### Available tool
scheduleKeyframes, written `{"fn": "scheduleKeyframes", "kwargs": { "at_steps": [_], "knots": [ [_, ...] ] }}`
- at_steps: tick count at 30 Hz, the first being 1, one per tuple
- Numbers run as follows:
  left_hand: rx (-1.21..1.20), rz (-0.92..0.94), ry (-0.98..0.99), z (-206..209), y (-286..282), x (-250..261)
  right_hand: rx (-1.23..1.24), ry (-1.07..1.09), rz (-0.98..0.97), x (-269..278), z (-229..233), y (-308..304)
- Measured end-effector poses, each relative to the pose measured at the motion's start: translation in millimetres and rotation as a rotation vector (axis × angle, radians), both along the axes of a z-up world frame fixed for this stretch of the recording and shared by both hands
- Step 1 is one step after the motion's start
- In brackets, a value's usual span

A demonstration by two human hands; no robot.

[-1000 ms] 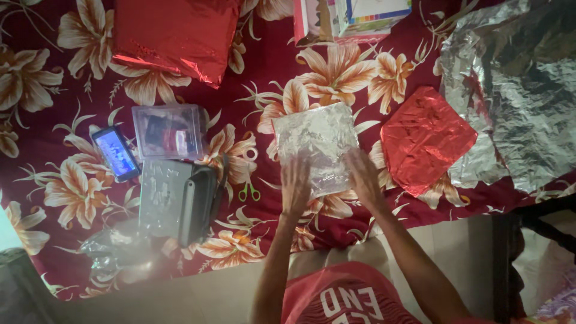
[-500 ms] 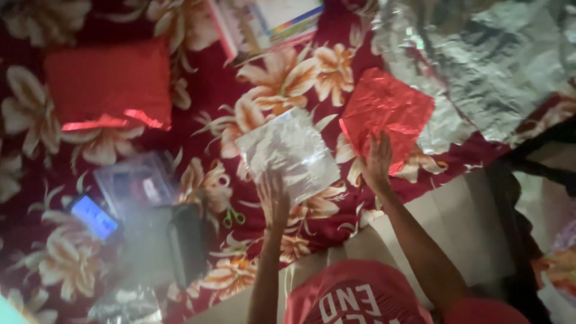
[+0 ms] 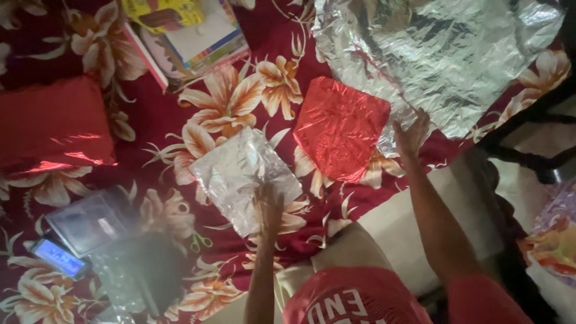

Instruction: The person wraps a small box with bubble wrap and red foil paper, then secures it with tape. They use scissors to trim excess paper and tape, and handle a roll of tape and a small box throughout the process.

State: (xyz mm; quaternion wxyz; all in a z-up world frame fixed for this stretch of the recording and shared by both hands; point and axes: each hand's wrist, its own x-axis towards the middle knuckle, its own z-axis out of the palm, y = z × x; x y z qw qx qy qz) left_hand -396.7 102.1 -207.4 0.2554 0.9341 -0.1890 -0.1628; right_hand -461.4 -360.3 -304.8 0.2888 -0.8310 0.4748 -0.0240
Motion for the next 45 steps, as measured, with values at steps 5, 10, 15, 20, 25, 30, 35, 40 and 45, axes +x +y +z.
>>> {"fn": "scheduleKeyframes", "kwargs": {
  "at_steps": [5, 10, 15, 20, 25, 30, 35, 40, 45],
  "knots": [
    [-0.382, 0.260, 0.140, -35, -98, 24, -0.082, 0.048, -0.569, -5, -13, -23],
    [-0.330, 0.777, 0.285, -82, -183, 30, 0.956, -0.635, -0.755, -22, -6, -81],
    [-0.702, 0.645, 0.269, -40, -179, 61, 1.500, -0.881, -0.469, -16, 7, -130],
    [-0.467, 0.544, 0.087, 104, -198, 130, 1.750, -1.041, -0.715, 25, 55, -166],
    [-0.314, 0.086, -0.432, 180, -244, 147, 1.919, -1.296, -0.913, 48, 138, -204],
    [-0.111, -0.090, -0.279, 118, -250, 111, 1.959, -1.339, -0.696, 55, 145, -215],
    [-0.115, -0.161, -0.167, 12, -243, 51, 1.623, -1.120, -0.725, 16, 78, -178],
    [-0.078, -0.280, -0.012, -22, -217, -4, 1.285, -0.927, -0.731, 2, 29, -145],
    [-0.121, -0.214, 0.215, 1, -202, -27, 0.973, -0.777, -0.795, 6, 23, -109]
  ]
}}
